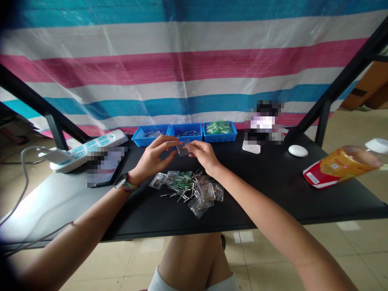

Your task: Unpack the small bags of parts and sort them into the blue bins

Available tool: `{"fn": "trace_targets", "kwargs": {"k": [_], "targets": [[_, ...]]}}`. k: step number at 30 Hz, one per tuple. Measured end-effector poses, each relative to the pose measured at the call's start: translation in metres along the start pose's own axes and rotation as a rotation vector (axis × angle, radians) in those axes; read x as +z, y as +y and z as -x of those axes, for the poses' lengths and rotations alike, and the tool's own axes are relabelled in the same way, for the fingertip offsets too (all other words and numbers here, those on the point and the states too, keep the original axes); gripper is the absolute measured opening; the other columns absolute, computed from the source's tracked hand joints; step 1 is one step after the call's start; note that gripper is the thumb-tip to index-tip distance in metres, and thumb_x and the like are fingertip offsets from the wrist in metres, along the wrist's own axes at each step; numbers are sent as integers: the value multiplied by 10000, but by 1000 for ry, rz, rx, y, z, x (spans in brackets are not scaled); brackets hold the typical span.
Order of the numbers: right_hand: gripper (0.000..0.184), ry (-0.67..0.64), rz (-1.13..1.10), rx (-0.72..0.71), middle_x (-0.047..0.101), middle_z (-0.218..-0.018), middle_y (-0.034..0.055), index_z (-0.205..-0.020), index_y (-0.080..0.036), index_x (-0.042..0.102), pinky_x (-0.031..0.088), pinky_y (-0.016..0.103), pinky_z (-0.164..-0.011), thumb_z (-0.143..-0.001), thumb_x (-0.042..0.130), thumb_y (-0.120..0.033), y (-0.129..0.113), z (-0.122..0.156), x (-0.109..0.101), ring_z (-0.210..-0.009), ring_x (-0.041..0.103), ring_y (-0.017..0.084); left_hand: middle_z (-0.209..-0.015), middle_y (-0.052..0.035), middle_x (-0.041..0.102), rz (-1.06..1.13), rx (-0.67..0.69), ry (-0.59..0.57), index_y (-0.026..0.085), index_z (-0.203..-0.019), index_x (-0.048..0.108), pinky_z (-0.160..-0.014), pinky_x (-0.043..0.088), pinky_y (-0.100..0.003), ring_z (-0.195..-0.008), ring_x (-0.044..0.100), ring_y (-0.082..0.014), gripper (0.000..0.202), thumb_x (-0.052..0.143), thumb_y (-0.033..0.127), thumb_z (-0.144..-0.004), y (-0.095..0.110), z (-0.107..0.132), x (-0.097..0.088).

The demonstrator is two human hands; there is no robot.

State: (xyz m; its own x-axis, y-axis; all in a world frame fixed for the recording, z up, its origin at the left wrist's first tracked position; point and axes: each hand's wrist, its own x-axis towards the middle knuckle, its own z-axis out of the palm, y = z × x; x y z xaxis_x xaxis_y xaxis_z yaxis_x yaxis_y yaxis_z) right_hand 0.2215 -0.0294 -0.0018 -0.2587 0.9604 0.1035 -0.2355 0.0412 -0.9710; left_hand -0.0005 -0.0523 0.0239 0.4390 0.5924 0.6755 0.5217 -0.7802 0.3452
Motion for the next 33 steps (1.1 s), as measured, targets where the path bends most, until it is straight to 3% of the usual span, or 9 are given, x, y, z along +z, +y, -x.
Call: {"fn": "trace_targets", "kwargs": {"k": [5,10,14,17,19,22,27,30,33], "targets": [[473,-65,-94,120,740,-793,27,-858,-196,770,630,299,-687,-709,956,-605,1,3,2,-702,692,150,-1190,-71,784,-43,53,19,284,-1154,814,-983,592,-445,-1072,723,-240,156,708,281,-1039,2,-1,-1],[485,-92,-31,100,751,-787,51,-890,-184,787,615,319,-661,-890,762,-669,-1,6,3,-675,702,168,-932,-46,791,107,-238,179,217,-1030,788,-801,598,-343,-838,728,-187,148,719,348,-1029,-7,0,6],[235,-139,354,-165,781,-841,53,-889,-201,795,579,346,-737,-951,735,-419,-5,12,4,-775,722,204,-803,2,720,261,-521,429,218,-1036,715,-636,573,-271,-656,687,-135,169,757,368,-972,-28,-2,4],[49,-321,670,-415,804,-971,58,-930,-209,809,555,394,-895,-927,762,-221,-7,22,11,-930,723,229,-786,11,697,315,-631,587,220,-1047,658,-602,583,-256,-625,695,-127,238,783,391,-939,-50,-1,-3],[101,-451,819,-496,801,-1032,73,-992,-208,821,540,418,-958,-891,830,-206,-9,29,15,-1016,702,254,-837,-6,726,362,-700,638,217,-1110,633,-602,600,-259,-641,721,-135,317,789,423,-926,-63,2,-7],[244,-569,953,-524,794,-1082,93,-1061,-200,830,545,432,-980,-838,916,-245,-10,35,19,-1067,679,279,-889,-37,766,451,-776,599,200,-1248,622,-603,610,-263,-663,750,-149,439,776,446,-918,-77,6,-10],[121,-554,992,-572,805,-1016,76,-1004,-188,818,552,417,-949,-910,777,-124,-7,32,17,-995,691,254,-811,-27,760,505,-835,531,173,-1328,629,-564,565,-251,-622,725,-151,465,686,285,-880,-76,8,-12],[161,-443,889,-570,811,-967,66,-961,-200,803,562,411,-918,-943,682,-96,-1,25,14,-943,718,236,-780,-5,740,449,-728,471,182,-1263,687,-585,556,-241,-629,703,-138,420,649,214,-846,-63,6,-12],[142,-255,600,-397,819,-925,50,-1066,-214,793,601,393,-841,-963,695,-203,4,17,11,-855,766,223,-862,-12,755,372,-523,326,208,-1247,728,-632,574,-248,-684,717,-138,376,658,212,-878,-42,2,-8]]}}
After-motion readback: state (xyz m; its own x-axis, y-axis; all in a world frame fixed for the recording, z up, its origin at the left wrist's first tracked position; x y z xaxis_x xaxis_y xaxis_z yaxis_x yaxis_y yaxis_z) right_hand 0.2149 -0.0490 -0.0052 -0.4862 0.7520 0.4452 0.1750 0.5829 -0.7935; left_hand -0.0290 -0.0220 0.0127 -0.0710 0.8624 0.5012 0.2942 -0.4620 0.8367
